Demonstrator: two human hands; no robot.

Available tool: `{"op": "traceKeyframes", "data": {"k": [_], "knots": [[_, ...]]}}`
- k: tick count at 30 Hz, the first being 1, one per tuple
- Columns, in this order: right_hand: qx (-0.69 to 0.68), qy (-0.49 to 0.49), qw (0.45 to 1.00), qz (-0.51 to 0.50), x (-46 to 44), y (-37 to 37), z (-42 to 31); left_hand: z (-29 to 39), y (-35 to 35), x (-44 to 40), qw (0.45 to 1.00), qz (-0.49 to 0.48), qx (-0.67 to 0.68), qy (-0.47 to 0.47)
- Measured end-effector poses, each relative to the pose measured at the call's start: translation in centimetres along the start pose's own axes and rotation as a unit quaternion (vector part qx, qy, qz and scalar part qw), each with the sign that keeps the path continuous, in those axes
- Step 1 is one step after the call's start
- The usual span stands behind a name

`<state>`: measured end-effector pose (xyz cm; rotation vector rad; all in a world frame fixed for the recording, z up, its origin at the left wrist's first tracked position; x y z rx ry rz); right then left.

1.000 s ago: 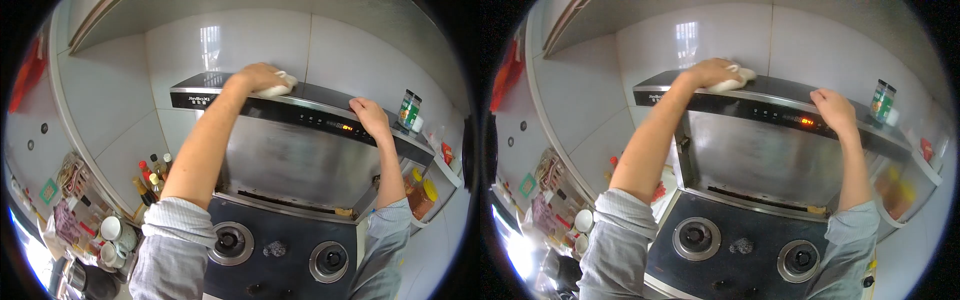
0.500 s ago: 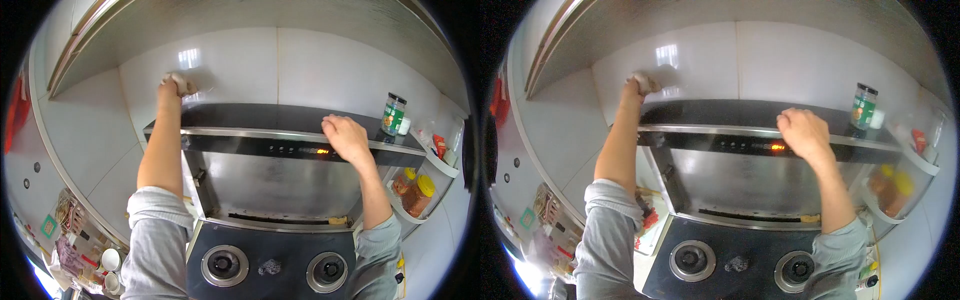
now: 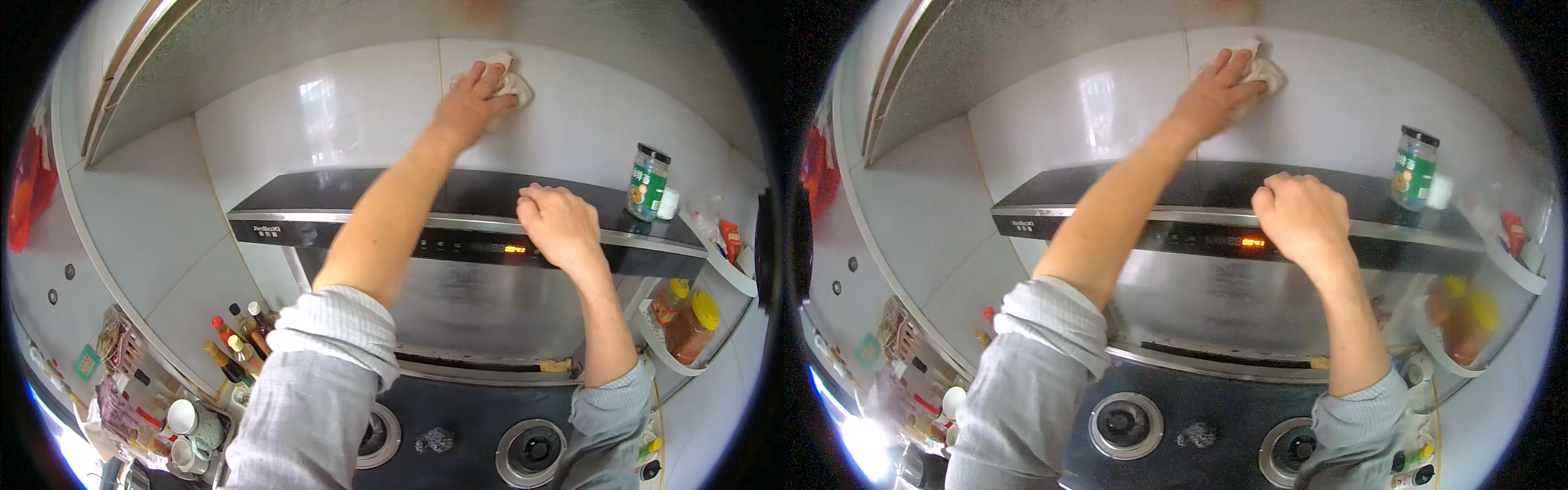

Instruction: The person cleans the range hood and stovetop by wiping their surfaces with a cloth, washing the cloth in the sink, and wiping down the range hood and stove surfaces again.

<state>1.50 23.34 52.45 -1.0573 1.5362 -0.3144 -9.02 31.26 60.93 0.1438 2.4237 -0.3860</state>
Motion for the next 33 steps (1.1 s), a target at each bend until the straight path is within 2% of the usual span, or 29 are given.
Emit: {"op": "traceKeyframes", "data": {"k": [1,3,5,6,7,9,10,12,15,18,21,24,26,27,29,30,32,33], "knots": [[0.0,0.0,1.0,0.003,0.1,-0.1,0.0,-0.9,-0.8,1.4,0.998,-0.057,-0.007,0.034],[-0.006,-0.007,1.0,0.024,0.4,-0.4,-0.2,-4.1,-2.9,5.4,0.994,-0.076,-0.074,0.012],[-0.006,-0.021,0.998,0.05,0.6,-0.4,-0.5,-8.8,-5.6,10.7,0.994,-0.054,-0.084,-0.044],[0.0,-0.027,0.998,0.06,0.6,-0.4,-0.5,-11.8,-6.4,13.7,0.988,-0.076,-0.095,-0.095],[0.006,-0.033,0.997,0.067,0.6,-0.3,-0.6,-13.7,-7.6,16.7,0.962,-0.116,-0.185,-0.165],[0.014,-0.021,0.999,0.048,0.4,-0.2,-0.7,-17.5,-9.2,22.1,0.946,-0.093,-0.13,-0.283],[0.017,-0.013,0.999,0.038,0.3,-0.1,-0.6,-21.5,-7.1,27.6,0.911,-0.15,-0.12,-0.364],[0.001,-0.019,0.998,0.055,0.3,-0.3,-0.6,-24.6,-5.8,32.7,0.836,-0.206,-0.099,-0.498],[0.003,-0.014,0.998,0.057,0.1,0.2,-0.2,-21.1,-9.3,32.6,0.736,-0.276,-0.034,-0.617],[0.006,-0.01,0.999,0.05,0.3,0.1,-0.4,-17.6,-7.6,33.5,0.722,-0.474,0.03,-0.503],[0.004,-0.009,0.999,0.051,-0.1,0.6,-0.2,-13.5,-10.4,29.6,0.708,-0.457,-0.004,-0.539],[0.017,0.011,1.0,0.019,0.0,0.3,-0.3,-11.1,-9.1,26.7,0.771,-0.468,0.016,-0.433],[0.018,0.022,1.0,0.001,0.0,0.6,-0.5,-7.6,-10.6,22.8,0.796,-0.455,0.017,-0.398],[0.017,0.027,1.0,0.001,0.2,0.4,-0.8,-6.5,-9.2,21.8,0.826,-0.446,0.04,-0.342],[0.028,0.033,0.999,-0.006,0.1,0.4,-0.8,-2.8,-9.7,18.5,0.839,-0.422,0.101,-0.328],[0.034,0.035,0.999,-0.011,0.2,0.5,-1.1,0.2,-12.4,15.2,0.824,-0.406,0.138,-0.369],[0.05,0.067,0.994,-0.066,0.6,0.3,-1.2,3.8,-14.6,11.5,0.853,-0.356,0.153,-0.351],[0.032,0.07,0.995,-0.061,0.4,0.5,-0.9,3.7,-15.2,12.0,0.868,-0.324,0.138,-0.35]]}}
Point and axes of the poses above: each hand's wrist, its own x-axis away from the middle knuckle, its own y-axis out of the palm, z = x × y, the point moved 10 cm from there along -x, towards the middle knuckle, and after that the axes turned 13 degrees about y, right-handed, at the moved point
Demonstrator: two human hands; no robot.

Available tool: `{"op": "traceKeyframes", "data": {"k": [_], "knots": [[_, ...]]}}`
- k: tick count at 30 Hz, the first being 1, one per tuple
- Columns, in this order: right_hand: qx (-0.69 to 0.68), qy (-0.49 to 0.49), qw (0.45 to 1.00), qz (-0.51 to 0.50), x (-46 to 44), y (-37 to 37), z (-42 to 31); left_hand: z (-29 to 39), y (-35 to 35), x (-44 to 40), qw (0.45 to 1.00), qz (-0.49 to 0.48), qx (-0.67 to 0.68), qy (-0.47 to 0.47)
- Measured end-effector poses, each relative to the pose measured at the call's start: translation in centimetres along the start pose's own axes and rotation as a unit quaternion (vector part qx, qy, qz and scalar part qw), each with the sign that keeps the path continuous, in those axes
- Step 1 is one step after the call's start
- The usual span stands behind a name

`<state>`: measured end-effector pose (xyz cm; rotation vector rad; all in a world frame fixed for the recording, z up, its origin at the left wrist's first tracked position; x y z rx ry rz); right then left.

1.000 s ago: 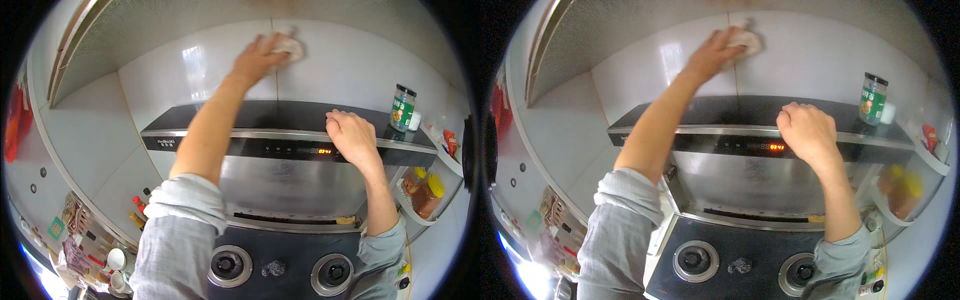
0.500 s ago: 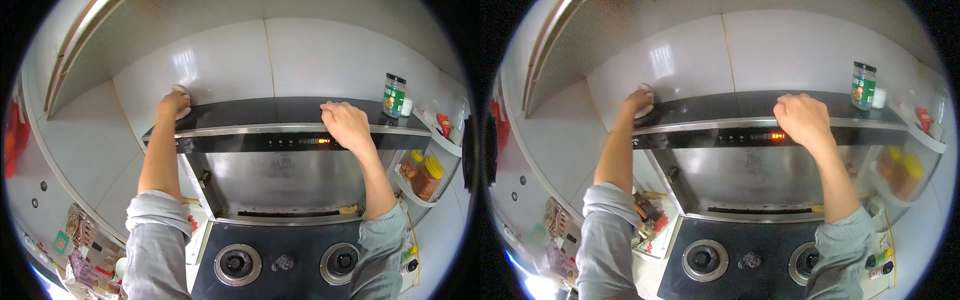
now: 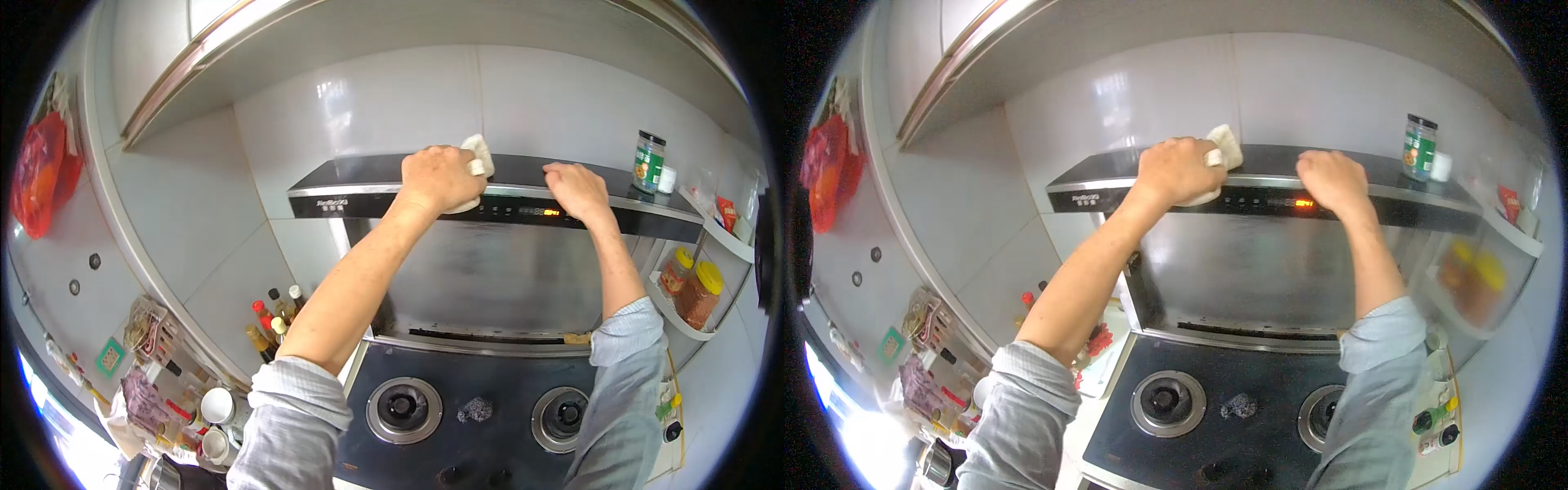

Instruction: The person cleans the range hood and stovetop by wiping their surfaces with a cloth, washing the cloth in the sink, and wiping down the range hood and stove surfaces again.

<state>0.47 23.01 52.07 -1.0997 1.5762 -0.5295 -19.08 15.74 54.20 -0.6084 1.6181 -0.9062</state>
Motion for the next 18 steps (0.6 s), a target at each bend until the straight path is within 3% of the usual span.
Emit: {"op": "traceKeyframes", "data": {"k": [4,5,6,9,12,16,18], "knots": [[-0.014,-0.008,1.0,0.016,-0.8,0.4,0.8,-4.1,-1.2,4.3,0.987,0.158,-0.031,-0.01],[-0.016,-0.008,1.0,0.02,-0.7,0.4,1.0,-5.8,-1.8,6.6,0.948,0.293,-0.114,0.041],[-0.008,0.0,1.0,0.005,-0.7,0.5,0.9,-7.4,-2.1,9.1,0.924,0.337,-0.178,0.016],[-0.009,0.003,1.0,-0.013,-0.9,0.9,1.1,-13.7,-2.0,11.9,0.888,0.357,-0.29,0.007],[0.001,-0.004,1.0,-0.008,-1.1,0.9,0.9,-18.6,-3.2,13.6,0.895,0.349,-0.264,-0.091],[-0.003,-0.026,1.0,0.015,-1.0,0.9,0.4,-18.7,-3.3,13.9,0.878,0.364,-0.263,-0.166],[-0.003,-0.034,0.999,-0.001,-0.9,1.2,0.2,-16.2,-2.9,12.6,0.889,0.359,-0.244,-0.146]]}}
Point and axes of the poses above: each hand's wrist, its own x-axis away from the middle knuckle, its own y-axis out of the palm, z = x × y, the point moved 10 cm from there along -x, towards the middle knuckle, and after that the axes turned 13 degrees about y, right-handed, at the moved point
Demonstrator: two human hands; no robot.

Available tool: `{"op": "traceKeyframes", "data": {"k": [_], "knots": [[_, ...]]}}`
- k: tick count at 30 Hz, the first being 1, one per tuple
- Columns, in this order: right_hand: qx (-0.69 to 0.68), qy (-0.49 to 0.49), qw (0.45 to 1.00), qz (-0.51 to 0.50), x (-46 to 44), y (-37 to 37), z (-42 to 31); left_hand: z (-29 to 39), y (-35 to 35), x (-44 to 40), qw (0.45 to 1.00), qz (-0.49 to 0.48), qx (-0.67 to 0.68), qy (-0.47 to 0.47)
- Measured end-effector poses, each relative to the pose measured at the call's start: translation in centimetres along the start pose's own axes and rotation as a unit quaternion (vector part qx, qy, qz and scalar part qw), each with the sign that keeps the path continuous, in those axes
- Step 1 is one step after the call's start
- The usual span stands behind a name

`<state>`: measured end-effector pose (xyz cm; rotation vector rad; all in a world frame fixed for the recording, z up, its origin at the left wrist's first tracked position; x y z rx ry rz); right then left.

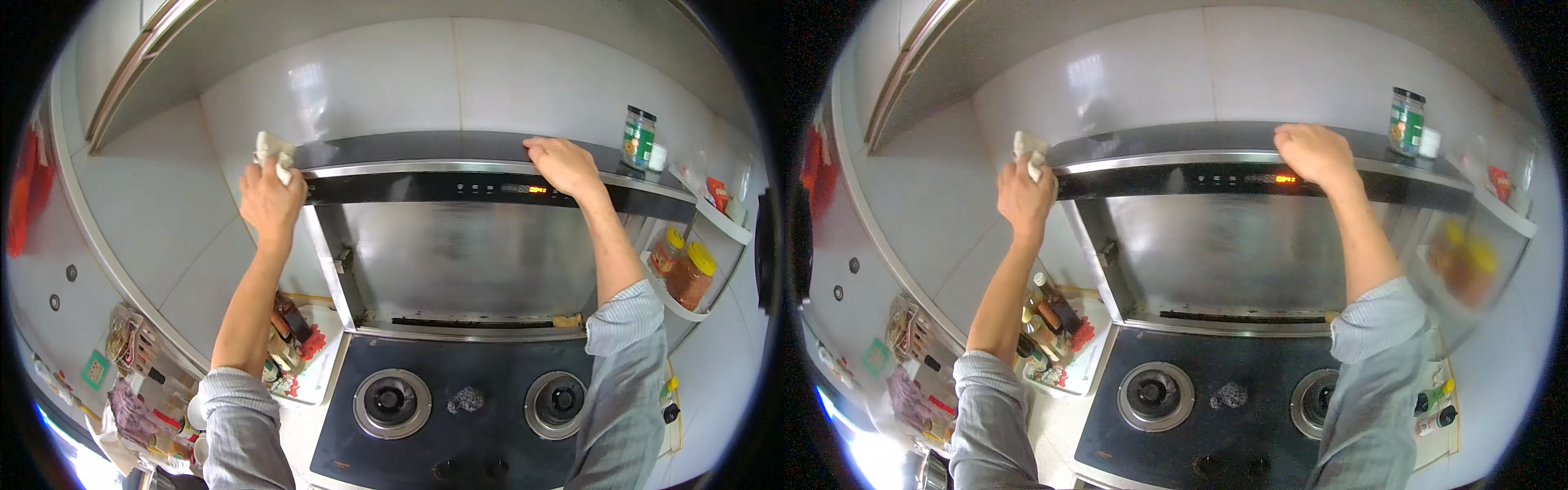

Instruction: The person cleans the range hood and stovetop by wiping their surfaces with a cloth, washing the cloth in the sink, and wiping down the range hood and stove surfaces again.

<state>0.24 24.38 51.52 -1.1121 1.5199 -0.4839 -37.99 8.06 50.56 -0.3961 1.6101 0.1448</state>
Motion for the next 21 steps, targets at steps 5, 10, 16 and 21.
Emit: {"op": "traceKeyframes", "data": {"k": [5,10,16,21], "knots": [[-0.022,-0.003,0.997,-0.073,0.2,0.2,-1.0,12.2,-1.3,-2.6,0.987,-0.104,0.124,0.022],[-0.637,-0.082,0.737,-0.21,2.6,-1.1,-7.6,21.7,-2.8,-6.6,0.921,-0.089,0.378,-0.025],[-0.819,0.139,0.532,-0.165,-3.2,2.1,-0.8,27.9,-3.4,-10.3,0.808,0.017,0.586,0.05],[-0.866,0.091,0.488,0.058,-8.0,-9.4,8.3,17.3,-11.4,-13.2,0.904,0.187,0.375,0.081]]}}
Point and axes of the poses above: each hand's wrist, its own x-axis away from the middle knuckle, its own y-axis out of the palm, z = x × y, the point moved 10 cm from there along -x, towards the middle knuckle, and after that the axes turned 13 degrees about y, right-handed, at the moved point
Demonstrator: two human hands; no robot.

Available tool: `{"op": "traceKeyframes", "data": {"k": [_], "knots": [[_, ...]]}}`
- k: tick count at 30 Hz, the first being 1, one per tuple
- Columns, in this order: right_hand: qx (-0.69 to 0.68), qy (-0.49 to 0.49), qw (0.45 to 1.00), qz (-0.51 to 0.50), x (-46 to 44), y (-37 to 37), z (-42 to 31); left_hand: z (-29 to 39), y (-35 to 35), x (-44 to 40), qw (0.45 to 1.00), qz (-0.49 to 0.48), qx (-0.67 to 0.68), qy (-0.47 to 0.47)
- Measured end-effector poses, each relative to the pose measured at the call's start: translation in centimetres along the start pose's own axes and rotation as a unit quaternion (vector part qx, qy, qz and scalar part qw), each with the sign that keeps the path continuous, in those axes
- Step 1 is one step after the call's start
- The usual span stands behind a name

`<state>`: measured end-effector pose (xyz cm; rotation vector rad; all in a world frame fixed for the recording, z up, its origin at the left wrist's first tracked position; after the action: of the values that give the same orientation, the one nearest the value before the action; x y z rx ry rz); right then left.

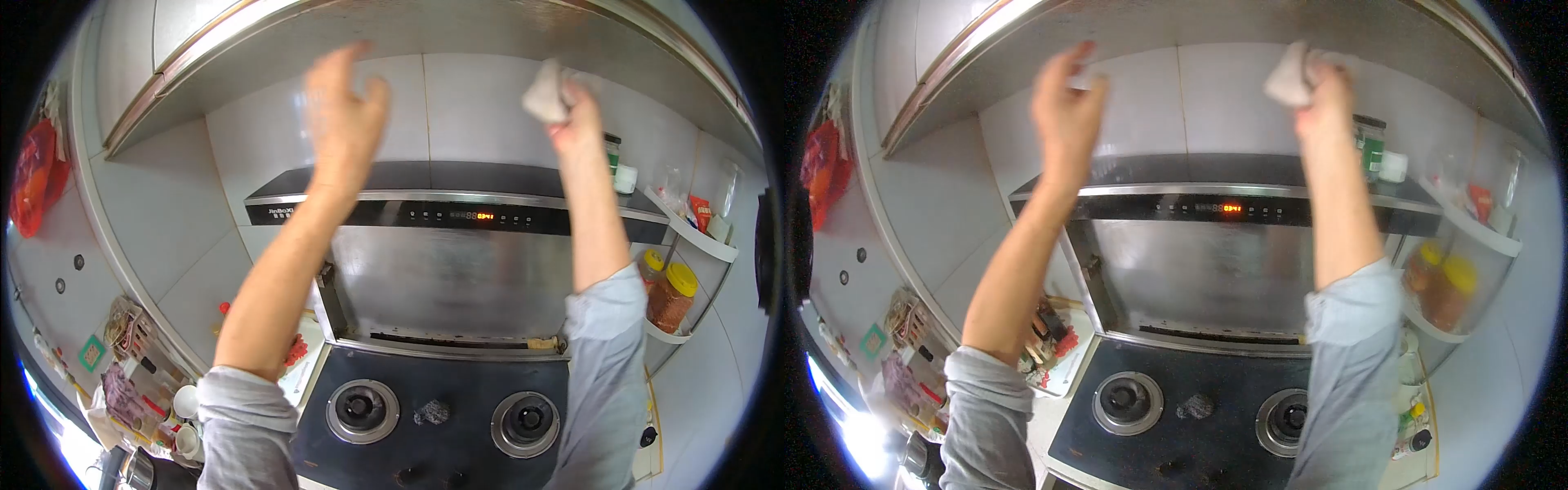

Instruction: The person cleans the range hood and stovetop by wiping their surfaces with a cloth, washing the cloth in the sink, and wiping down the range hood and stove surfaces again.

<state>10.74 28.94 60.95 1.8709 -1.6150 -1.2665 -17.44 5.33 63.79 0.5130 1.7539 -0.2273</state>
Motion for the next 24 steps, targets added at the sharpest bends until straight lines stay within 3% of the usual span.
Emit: {"op": "traceKeyframes", "data": {"k": [2,4,7,10,11,13,15,17,20,22,24], "knots": [[0.03,-0.097,0.994,0.044,2.9,2.5,-4.9,0.9,-6.6,-2.1,0.983,0.061,-0.163,0.053],[0.0,-0.068,0.998,0.0,2.9,6.4,-1.8,3.2,-10.9,-4.6,0.9,0.142,-0.329,0.247],[-0.047,-0.008,0.998,-0.051,4.5,13.8,4.8,1.3,-10.8,-6.0,0.926,-0.033,-0.309,0.213],[-0.04,0.09,0.995,-0.013,11.9,22.2,14.1,0.7,-11.2,-5.0,0.925,-0.093,-0.29,0.229],[-0.03,0.099,0.995,0.004,13.8,24.1,16.1,-1.4,-12.1,-4.8,0.934,-0.078,-0.271,0.221],[-0.01,0.025,0.999,0.047,13.7,26.3,18.4,-5.1,-14.6,-4.4,0.947,-0.104,-0.26,0.156],[-0.021,0.068,0.994,-0.08,15.3,25.2,15.9,-8.1,-16.5,-4.1,0.944,-0.12,-0.281,0.122],[-0.054,0.048,0.996,-0.044,12.7,23.5,15.0,-10.1,-17.7,-3.9,0.948,-0.125,-0.283,0.073],[-0.083,-0.014,0.996,-0.017,10.3,19.2,10.7,-5.8,-16.1,-4.9,0.909,-0.073,-0.359,0.198],[-0.099,-0.027,0.995,0.008,8.4,15.3,6.8,-2.5,-14.0,-5.6,0.93,-0.075,-0.278,0.23],[-0.117,-0.102,0.987,-0.035,5.7,10.9,2.3,-2.3,-13.1,-6.3,0.968,-0.057,-0.178,0.166]]}}
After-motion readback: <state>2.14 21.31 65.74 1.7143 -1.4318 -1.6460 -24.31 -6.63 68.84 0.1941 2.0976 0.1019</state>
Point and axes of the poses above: each hand's wrist, its own x-axis away from the middle knuckle, its own y-axis out of the palm, z = x × y, the point moved 10 cm from there along -x, towards the middle knuckle, and after that the axes turned 13 degrees about y, right-handed, at the moved point
